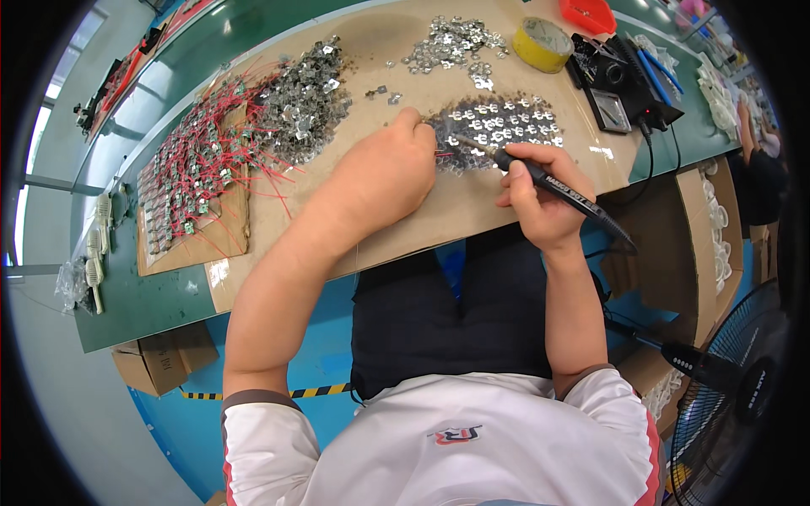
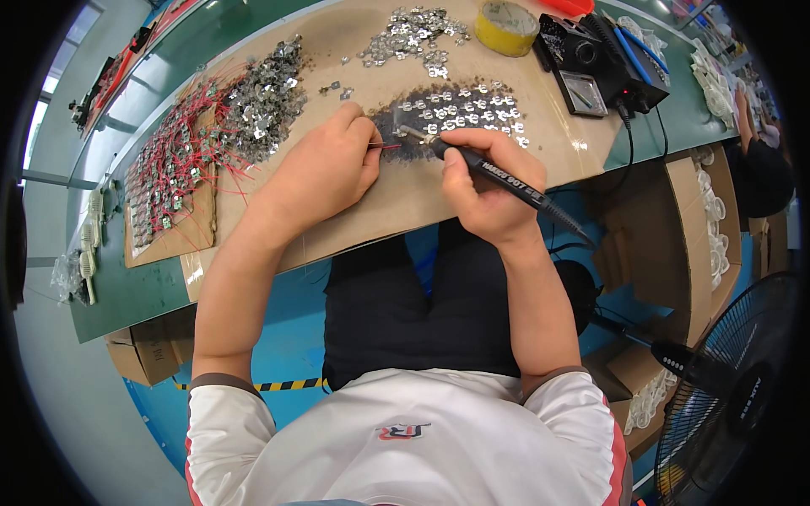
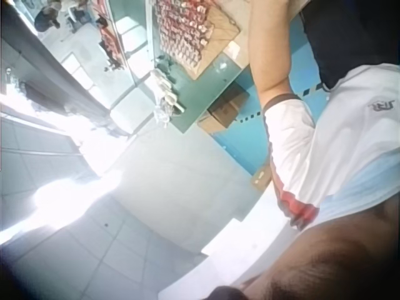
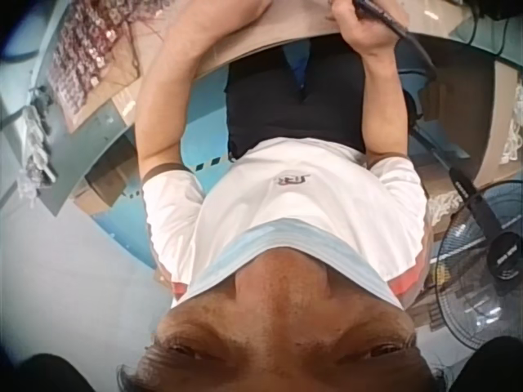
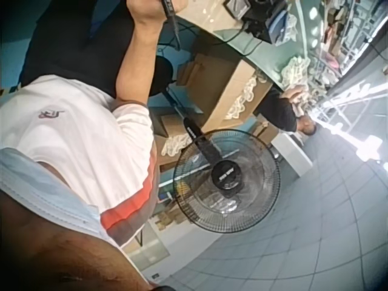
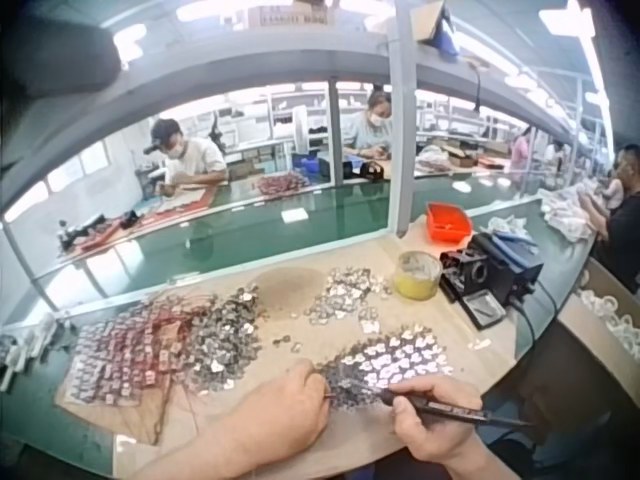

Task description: Soldering electronic components onto circuit boards at an assembly line.

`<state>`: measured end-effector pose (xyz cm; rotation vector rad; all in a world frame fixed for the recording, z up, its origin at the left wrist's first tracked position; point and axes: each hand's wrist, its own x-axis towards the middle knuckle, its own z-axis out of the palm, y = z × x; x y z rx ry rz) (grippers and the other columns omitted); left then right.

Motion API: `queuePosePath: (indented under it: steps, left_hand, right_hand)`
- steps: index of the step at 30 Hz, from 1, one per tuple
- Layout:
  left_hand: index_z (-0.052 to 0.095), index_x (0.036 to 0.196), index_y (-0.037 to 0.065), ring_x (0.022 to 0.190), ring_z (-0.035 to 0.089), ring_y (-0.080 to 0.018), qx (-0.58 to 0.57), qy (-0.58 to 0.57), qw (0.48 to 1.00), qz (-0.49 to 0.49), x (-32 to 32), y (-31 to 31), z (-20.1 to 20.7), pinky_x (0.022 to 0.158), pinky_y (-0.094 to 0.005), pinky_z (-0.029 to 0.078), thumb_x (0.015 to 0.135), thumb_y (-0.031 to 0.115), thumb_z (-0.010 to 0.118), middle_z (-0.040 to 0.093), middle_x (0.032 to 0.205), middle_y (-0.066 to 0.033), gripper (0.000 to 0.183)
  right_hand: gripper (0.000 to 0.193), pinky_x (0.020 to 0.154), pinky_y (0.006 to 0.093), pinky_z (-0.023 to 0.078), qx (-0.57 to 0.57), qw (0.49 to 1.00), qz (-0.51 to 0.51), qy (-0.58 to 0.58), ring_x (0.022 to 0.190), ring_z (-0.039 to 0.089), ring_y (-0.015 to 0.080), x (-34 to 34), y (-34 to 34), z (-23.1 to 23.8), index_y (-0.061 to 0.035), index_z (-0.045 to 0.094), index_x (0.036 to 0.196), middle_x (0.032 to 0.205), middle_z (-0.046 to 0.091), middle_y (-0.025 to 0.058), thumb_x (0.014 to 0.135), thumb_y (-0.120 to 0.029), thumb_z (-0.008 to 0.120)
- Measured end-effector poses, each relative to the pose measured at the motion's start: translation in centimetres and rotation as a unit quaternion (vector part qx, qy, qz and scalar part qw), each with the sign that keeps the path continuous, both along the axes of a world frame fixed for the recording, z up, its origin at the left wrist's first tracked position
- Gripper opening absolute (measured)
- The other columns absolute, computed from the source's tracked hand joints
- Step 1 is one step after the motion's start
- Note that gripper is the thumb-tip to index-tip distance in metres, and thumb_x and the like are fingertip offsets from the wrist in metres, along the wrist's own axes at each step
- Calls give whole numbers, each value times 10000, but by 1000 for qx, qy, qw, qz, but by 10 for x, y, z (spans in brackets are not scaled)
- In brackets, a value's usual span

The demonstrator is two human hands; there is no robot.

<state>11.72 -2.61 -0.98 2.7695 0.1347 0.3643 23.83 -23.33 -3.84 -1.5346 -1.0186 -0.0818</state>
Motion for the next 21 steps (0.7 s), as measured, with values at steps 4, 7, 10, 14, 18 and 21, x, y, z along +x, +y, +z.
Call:
queuePosePath:
  steps: [4, 7, 10, 14, 18, 21]
  left_hand:
    - [668, 955, -57, 892, 708, -461, -106, -34, 994, 11, -1, 1, 9, 816, -514, 588, 912, 84, 671, 676, 996, -267, 148]
    - [676, 942, -62, 899, 703, -457, -174, -41, 982, 54, 2, 0, 9, 832, -512, 576, 893, 72, 682, 698, 948, -273, 143]
    - [685, 923, -57, 906, 695, -452, -164, -55, 983, 60, 3, 2, 3, 842, -508, 568, 889, 68, 689, 705, 935, -269, 130]
    - [692, 904, -48, 920, 692, -445, -145, -53, 986, 56, 5, 3, 0, 846, -503, 566, 892, 72, 700, 699, 936, -261, 121]
    - [695, 914, -45, 918, 692, -445, -139, -58, 987, 51, 5, 2, -1, 849, -505, 566, 904, 83, 706, 696, 950, -256, 129]
    - [700, 925, -40, 924, 692, -446, -137, -49, 987, 65, 3, 1, -2, 852, -505, 567, 921, 89, 702, 696, 974, -250, 129]
  right_hand:
    - [170, 574, 234, 591, 2, 998, 4, 57, 634, 707, 111, -4, -1, 4, 66, 693, 1135, 812, 720, 87, 977, 8, 665]
    - [170, 566, 231, 587, 13, 1000, 8, 15, 637, 707, 108, 0, 0, -1, 64, 694, 1137, 809, 720, 85, 977, 11, 668]
    - [173, 562, 230, 586, -1, 1000, 5, 16, 639, 703, 105, -1, 0, 0, 61, 695, 1140, 819, 722, 87, 977, 9, 673]
    - [173, 562, 232, 590, -24, 1000, -7, -3, 656, 709, 106, 0, 4, 2, 60, 701, 1139, 842, 730, 90, 977, 5, 679]
    - [169, 563, 227, 586, -7, 999, -14, -30, 660, 716, 106, 4, 3, -4, 60, 710, 1130, 841, 739, 89, 972, 3, 688]
    - [167, 569, 228, 588, 2, 999, -15, -44, 656, 714, 101, 2, 2, -4, 60, 715, 1117, 820, 739, 84, 960, 6, 695]
